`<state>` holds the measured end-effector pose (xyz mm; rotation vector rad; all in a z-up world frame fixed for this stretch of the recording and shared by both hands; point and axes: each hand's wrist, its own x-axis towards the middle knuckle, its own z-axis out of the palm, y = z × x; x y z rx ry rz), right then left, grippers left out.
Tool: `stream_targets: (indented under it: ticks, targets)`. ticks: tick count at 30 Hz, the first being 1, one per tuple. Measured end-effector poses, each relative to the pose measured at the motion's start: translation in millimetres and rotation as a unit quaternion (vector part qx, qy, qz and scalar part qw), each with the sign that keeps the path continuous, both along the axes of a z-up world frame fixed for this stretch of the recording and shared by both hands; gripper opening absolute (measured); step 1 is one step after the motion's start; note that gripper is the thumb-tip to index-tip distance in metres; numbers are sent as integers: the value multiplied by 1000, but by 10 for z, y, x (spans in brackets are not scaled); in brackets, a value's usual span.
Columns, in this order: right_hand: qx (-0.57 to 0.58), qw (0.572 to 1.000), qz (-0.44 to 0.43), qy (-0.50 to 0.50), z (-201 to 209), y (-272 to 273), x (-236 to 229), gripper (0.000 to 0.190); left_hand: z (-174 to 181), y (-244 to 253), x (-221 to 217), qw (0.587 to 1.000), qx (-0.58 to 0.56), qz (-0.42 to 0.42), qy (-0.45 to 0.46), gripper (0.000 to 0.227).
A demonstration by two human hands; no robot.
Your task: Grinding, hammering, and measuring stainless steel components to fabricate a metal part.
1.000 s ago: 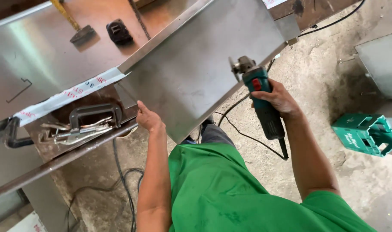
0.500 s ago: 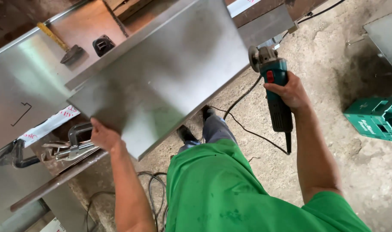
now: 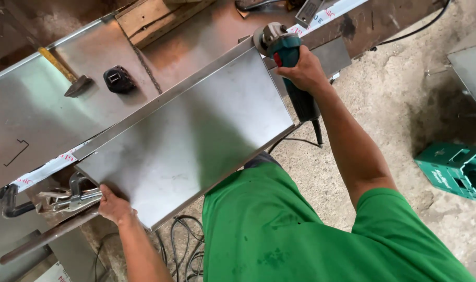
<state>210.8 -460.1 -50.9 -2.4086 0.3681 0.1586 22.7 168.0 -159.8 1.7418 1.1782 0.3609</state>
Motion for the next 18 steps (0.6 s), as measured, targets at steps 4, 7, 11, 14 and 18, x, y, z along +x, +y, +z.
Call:
stream_targets:
  ticks: [4, 7, 11, 14, 18]
  targets:
    - [38, 999, 20, 4, 39, -15, 111, 67, -52, 30, -69, 999, 49, 3, 10, 67]
    - [38, 999, 10, 27, 108, -65, 21, 68, 344, -225, 94, 996, 16, 46, 81, 66]
    - [46, 998, 15, 38, 164, -73, -254, 66, 497, -316, 132, 993, -2, 50, 110, 64]
    - [81, 996, 1, 49, 228, -25, -449, 63, 68, -23, 40, 991, 5, 43, 123, 68]
    - [110, 994, 29, -8, 5, -26, -550, 53, -974, 673, -300, 825, 482, -291, 56, 48]
